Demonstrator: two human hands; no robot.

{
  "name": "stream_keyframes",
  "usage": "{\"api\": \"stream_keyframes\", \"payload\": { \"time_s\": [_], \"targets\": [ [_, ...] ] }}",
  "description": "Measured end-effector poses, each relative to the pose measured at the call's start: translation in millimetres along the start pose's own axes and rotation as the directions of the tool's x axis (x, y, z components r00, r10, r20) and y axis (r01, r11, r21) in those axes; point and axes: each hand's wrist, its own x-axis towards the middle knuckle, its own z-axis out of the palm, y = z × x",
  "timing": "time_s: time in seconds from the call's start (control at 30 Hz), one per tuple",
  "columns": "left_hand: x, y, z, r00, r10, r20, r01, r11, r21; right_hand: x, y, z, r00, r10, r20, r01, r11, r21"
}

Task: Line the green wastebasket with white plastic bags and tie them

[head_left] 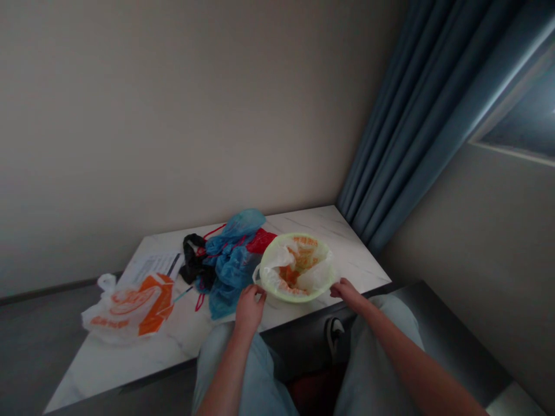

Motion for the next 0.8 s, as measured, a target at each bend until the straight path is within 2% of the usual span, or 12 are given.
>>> {"api": "stream_keyframes", "payload": {
  "time_s": [0.1,0.17,0.23,0.27,0.3,0.37,0.43,0.47,0.53,0.6,0.7,0.8],
  "targets": [
    [2,-3,-3,0.988,-0.109,-0.105,0.102,0.992,-0.075,4,-6,-3,0.997,-0.077,-0.005,0.077,0.992,0.101],
    [4,-6,-4,0.966,-0.192,-0.171,0.161,0.970,-0.182,6,-12,-7,0.986,-0.151,-0.070,0.162,0.970,0.180],
    [8,-10,-4,0.933,-0.299,-0.201,0.217,0.911,-0.349,9,-16,-12,0.969,-0.181,-0.166,0.214,0.952,0.216],
    [10,-12,-5,0.912,-0.368,-0.183,0.255,0.855,-0.453,10,-17,-15,0.964,-0.167,-0.209,0.213,0.952,0.220],
    [12,-13,-5,0.886,-0.445,-0.132,0.304,0.771,-0.559,12,-17,-18,0.958,-0.142,-0.249,0.199,0.955,0.221],
    [15,-15,-8,0.812,-0.582,0.054,0.435,0.540,-0.721,15,-15,-23,0.944,-0.090,-0.319,0.168,0.959,0.228],
    [18,-14,-11,0.732,-0.627,0.266,0.551,0.315,-0.773,18,-12,-26,0.935,-0.057,-0.351,0.146,0.961,0.234],
    [19,-13,-13,0.705,-0.615,0.354,0.594,0.237,-0.769,20,-11,-26,0.936,-0.051,-0.347,0.139,0.962,0.233],
    [19,-10,-16,0.683,-0.548,0.483,0.653,0.162,-0.740,20,-9,-24,0.954,-0.039,-0.297,0.112,0.966,0.232],
    [19,-5,-17,0.680,-0.468,0.565,0.689,0.142,-0.711,19,-10,-19,0.980,-0.013,-0.198,0.061,0.969,0.239],
    [16,1,-18,0.672,-0.403,0.622,0.711,0.112,-0.695,16,-13,-10,0.998,0.068,0.002,-0.066,0.966,0.252],
    [14,6,-19,0.673,-0.388,0.629,0.705,0.083,-0.704,16,-13,-6,0.974,0.097,0.205,-0.157,0.940,0.302]
  ]
}}
